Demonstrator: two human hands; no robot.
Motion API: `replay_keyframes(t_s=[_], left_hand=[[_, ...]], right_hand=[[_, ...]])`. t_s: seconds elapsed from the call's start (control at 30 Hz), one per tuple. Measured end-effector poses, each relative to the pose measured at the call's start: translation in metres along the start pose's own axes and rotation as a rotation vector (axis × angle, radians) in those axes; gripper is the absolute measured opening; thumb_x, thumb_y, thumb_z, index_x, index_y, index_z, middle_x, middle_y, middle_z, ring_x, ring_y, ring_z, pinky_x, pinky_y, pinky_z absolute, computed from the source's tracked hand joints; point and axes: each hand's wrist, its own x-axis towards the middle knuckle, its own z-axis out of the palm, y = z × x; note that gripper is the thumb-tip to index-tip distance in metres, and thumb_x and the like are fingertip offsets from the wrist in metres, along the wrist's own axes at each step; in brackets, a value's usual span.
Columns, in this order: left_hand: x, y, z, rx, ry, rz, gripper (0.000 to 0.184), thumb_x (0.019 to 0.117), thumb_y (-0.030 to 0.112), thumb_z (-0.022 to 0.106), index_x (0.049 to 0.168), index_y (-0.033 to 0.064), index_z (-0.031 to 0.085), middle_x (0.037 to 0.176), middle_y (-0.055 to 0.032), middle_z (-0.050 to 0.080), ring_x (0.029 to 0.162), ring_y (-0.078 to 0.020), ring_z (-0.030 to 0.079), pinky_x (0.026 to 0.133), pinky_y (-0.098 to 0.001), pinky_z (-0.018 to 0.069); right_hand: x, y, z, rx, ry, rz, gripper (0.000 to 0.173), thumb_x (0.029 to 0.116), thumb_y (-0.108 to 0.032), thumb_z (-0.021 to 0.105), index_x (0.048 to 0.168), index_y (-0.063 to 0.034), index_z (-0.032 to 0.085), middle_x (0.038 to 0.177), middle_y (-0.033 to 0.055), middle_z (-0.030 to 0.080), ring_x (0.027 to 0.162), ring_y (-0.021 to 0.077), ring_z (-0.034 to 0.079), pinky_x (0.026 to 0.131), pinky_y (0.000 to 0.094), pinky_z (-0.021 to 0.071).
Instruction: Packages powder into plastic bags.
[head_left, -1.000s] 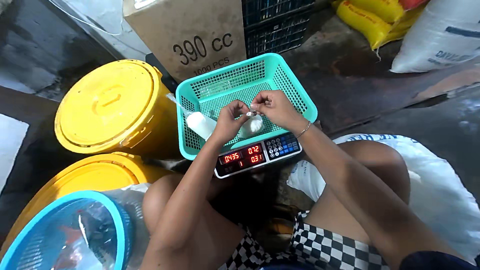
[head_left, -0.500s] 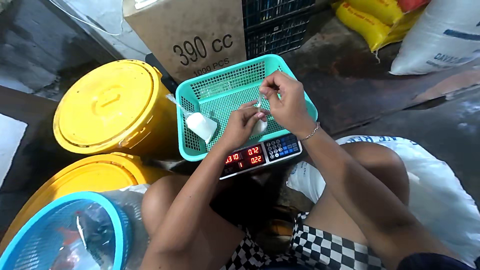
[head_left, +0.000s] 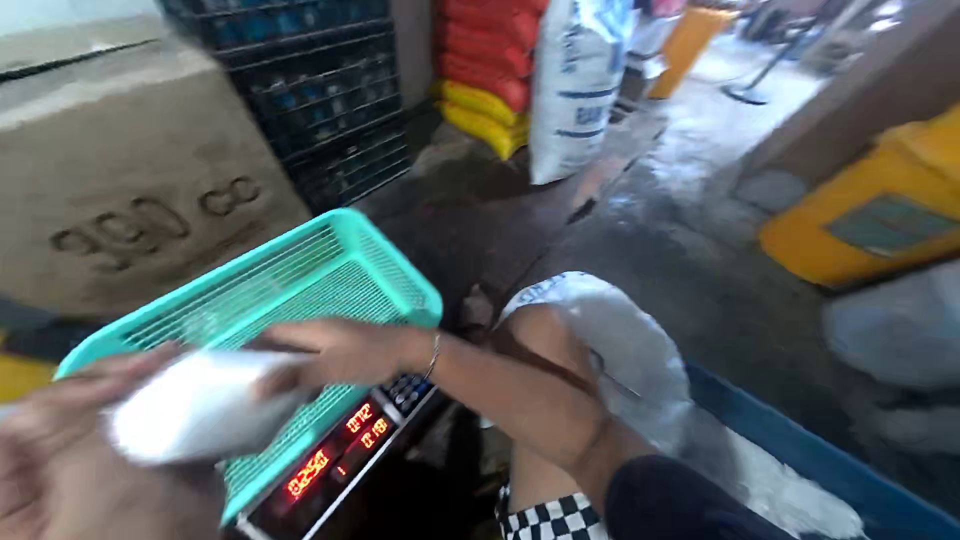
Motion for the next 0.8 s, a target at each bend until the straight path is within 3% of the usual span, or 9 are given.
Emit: replay_keyframes(t_s=[0.07,0.13,0.23,0.3,0.37,0.53,0.63,0.73,0.8], left_hand=[[0.008,0.008,0.004,0.055,0.187,-0.166,0.023,0.1061,-0.003,0.029,0.102,-0.0080,0.051,0.092,-0.0037,0.063,0.090,-0.0104,0.067,0.089,-0.0301,0.0571],[0.013,0.005,0.003,0.083,0.203,-0.236,0.027,0.1075,0.000,0.024,0.102,-0.0045,0.050,0.095,-0.0015,0.063,0.090,-0.0080,0.067,0.088,-0.0272,0.0564],[0.012,-0.002,-0.007,-0.001,0.003,-0.235,0.040,0.1096,0.012,0.017,0.131,-0.0104,0.042,0.124,-0.0094,0.061,0.115,-0.0131,0.063,0.103,-0.0325,0.0508],[0.007,-0.001,-0.008,0.019,-0.201,-0.272,0.039,0.1089,0.016,0.030,0.142,-0.0050,0.029,0.124,0.0015,0.057,0.115,-0.0031,0.061,0.102,-0.0261,0.0518],[0.000,-0.007,0.000,0.101,-0.261,-0.263,0.032,0.1019,0.019,0.059,0.128,0.0024,0.051,0.107,0.0090,0.070,0.098,-0.0022,0.069,0.089,-0.0248,0.0599],[0.001,-0.019,-0.009,0.368,-0.357,-0.110,0.017,0.1011,0.019,0.056,0.108,0.0058,0.063,0.084,0.0129,0.067,0.075,0.0047,0.065,0.071,-0.0185,0.0580],[0.000,-0.027,-0.013,0.350,-0.437,-0.093,0.018,0.1011,0.016,0.059,0.112,0.0028,0.064,0.089,0.0069,0.069,0.078,0.0021,0.067,0.073,-0.0205,0.0590],[0.007,-0.020,-0.018,0.289,-0.552,-0.178,0.033,0.1008,0.018,0.062,0.130,0.0029,0.057,0.115,-0.0020,0.069,0.102,-0.0060,0.068,0.090,-0.0268,0.0589],[0.006,-0.014,-0.016,0.220,-0.481,-0.229,0.042,0.0957,0.018,0.069,0.133,0.0056,0.054,0.117,-0.0012,0.068,0.103,-0.0068,0.069,0.089,-0.0264,0.0591]], right_hand=[[0.000,-0.010,0.004,-0.200,-0.015,-0.022,0.043,0.0938,-0.015,0.074,0.124,0.0127,0.061,0.106,0.0243,0.070,0.096,0.0267,0.071,0.086,0.0390,0.0575],[0.002,-0.010,0.007,-0.359,0.040,-0.059,0.041,0.0940,-0.019,0.075,0.119,0.0115,0.065,0.103,0.0239,0.072,0.099,0.0296,0.071,0.090,0.0421,0.0550],[0.003,-0.007,0.009,-0.276,0.177,-0.074,0.029,0.0976,-0.012,0.069,0.113,0.0123,0.066,0.094,0.0216,0.071,0.085,0.0234,0.071,0.080,0.0369,0.0576],[0.003,-0.006,0.009,-0.166,0.309,-0.046,0.023,0.0991,-0.007,0.065,0.110,0.0130,0.065,0.085,0.0188,0.068,0.071,0.0172,0.066,0.068,0.0319,0.0569],[0.006,-0.003,0.005,-0.139,0.405,-0.035,0.020,0.0989,-0.004,0.064,0.112,0.0112,0.064,0.083,0.0174,0.067,0.070,0.0174,0.065,0.067,0.0338,0.0568],[-0.001,-0.011,-0.011,-0.202,0.257,0.034,0.030,0.1060,-0.017,0.056,0.127,0.0039,0.058,0.100,0.0153,0.068,0.086,0.0193,0.067,0.079,0.0379,0.0579],[-0.005,-0.011,-0.010,-0.180,0.290,-0.009,0.034,0.0978,-0.008,0.066,0.128,0.0046,0.059,0.099,0.0139,0.070,0.079,0.0143,0.069,0.071,0.0300,0.0603],[-0.005,-0.002,-0.009,-0.266,0.350,-0.091,0.031,0.0940,-0.011,0.072,0.121,0.0021,0.062,0.095,0.0096,0.070,0.080,0.0092,0.069,0.071,0.0243,0.0592],[-0.002,0.005,-0.006,-0.303,0.361,-0.104,0.028,0.0934,-0.014,0.073,0.115,0.0009,0.063,0.091,0.0080,0.069,0.077,0.0076,0.068,0.068,0.0221,0.0583]])
